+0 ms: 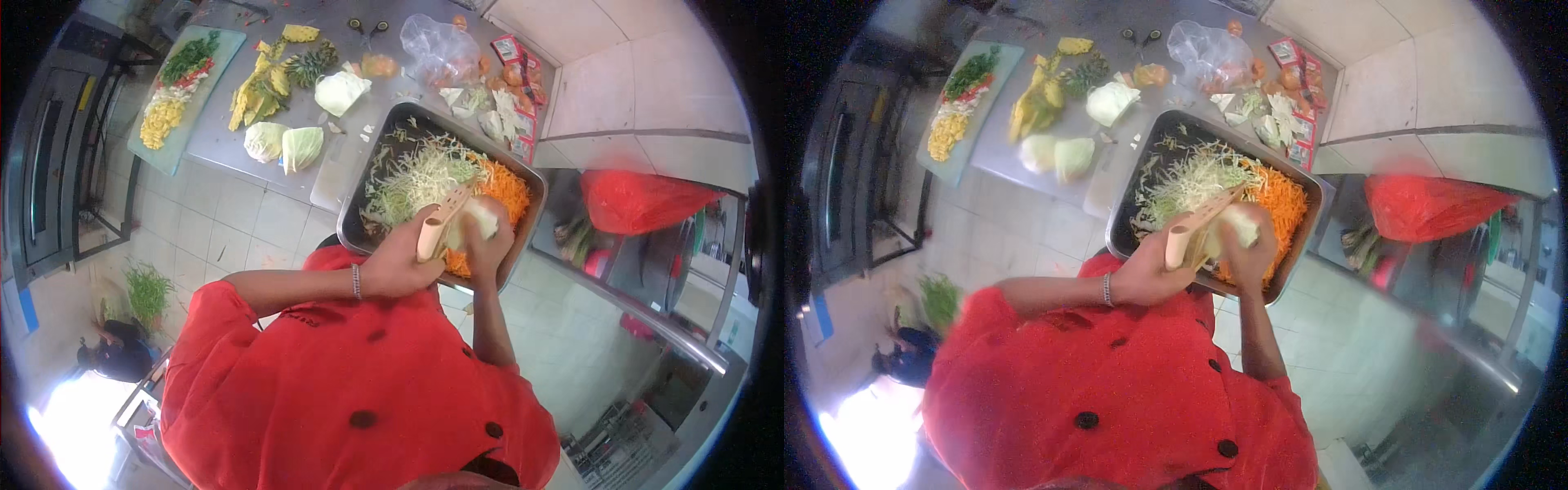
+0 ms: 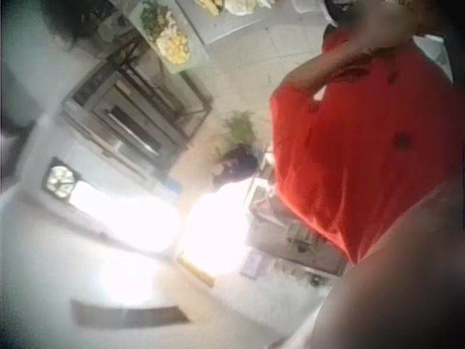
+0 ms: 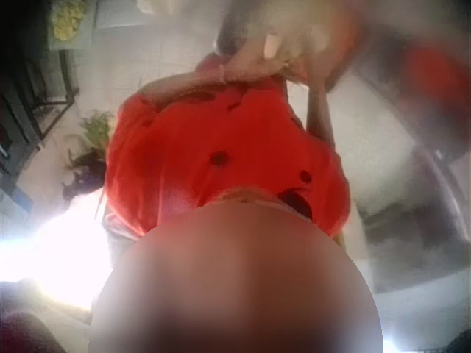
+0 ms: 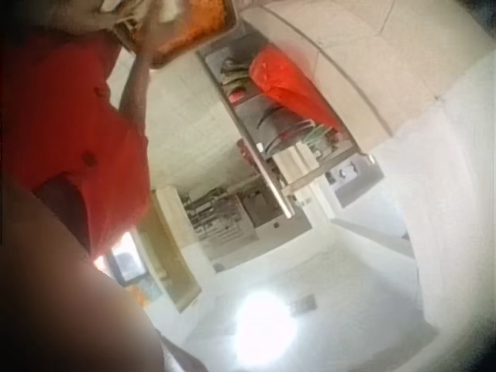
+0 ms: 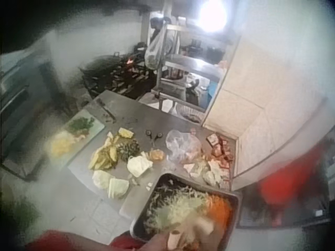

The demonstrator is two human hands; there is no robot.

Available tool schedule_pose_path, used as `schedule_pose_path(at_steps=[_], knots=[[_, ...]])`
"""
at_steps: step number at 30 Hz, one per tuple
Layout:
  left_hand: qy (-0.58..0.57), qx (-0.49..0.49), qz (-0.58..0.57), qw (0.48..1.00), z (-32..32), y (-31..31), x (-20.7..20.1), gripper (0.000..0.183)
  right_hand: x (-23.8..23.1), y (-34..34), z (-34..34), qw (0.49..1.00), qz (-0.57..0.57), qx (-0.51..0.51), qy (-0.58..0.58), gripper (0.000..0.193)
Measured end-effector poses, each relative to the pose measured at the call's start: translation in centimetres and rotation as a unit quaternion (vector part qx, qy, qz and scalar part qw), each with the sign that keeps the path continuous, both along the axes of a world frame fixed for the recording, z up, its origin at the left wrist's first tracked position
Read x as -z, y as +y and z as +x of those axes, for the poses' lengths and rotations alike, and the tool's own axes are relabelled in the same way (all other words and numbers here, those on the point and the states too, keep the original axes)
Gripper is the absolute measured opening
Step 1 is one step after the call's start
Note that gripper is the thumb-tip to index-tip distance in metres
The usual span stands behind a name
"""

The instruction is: The person grates cabbage and carrots using a handheld grater into a metal tray. The person then places the tray on the counter and stores the remaining cabbage in a refrigerator.

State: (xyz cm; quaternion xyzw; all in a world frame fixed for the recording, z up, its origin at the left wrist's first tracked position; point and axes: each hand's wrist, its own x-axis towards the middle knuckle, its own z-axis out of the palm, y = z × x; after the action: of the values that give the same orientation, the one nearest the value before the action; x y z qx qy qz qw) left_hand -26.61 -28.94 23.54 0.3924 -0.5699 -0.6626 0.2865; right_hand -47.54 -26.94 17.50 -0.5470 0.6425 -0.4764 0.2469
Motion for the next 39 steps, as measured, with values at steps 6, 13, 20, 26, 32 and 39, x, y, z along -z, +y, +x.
schedule_pose_path(at_steps=[6,13,20,26,32,39], knots=[[0.048,-0.004,-0.003,0.999,-0.6,0.1,-0.1,0.071,2.9,-2.4,-1.7,0.985,0.062,0.119,-0.106,0.032],[0.017,-0.016,-0.050,0.998,-0.8,0.2,0.3,0.072,2.5,-4.6,-1.5,0.973,0.073,0.200,-0.092,0.032],[0.034,-0.017,-0.049,0.998,-0.8,0.2,0.2,0.073,3.2,-4.6,-1.3,0.972,0.030,0.213,-0.100,0.031],[-0.005,-0.009,-0.019,1.000,-0.4,0.2,-0.4,0.071,3.4,-3.1,0.1,0.985,-0.009,0.169,-0.042,0.030],[0.011,-0.015,0.021,1.000,-0.3,-0.9,-0.1,0.074,2.6,-2.6,1.7,0.989,-0.048,0.138,0.025,0.030],[0.075,0.002,0.079,0.994,2.2,-3.3,0.7,0.058,6.3,-4.6,-5.4,0.833,-0.001,0.188,-0.521,0.040]])
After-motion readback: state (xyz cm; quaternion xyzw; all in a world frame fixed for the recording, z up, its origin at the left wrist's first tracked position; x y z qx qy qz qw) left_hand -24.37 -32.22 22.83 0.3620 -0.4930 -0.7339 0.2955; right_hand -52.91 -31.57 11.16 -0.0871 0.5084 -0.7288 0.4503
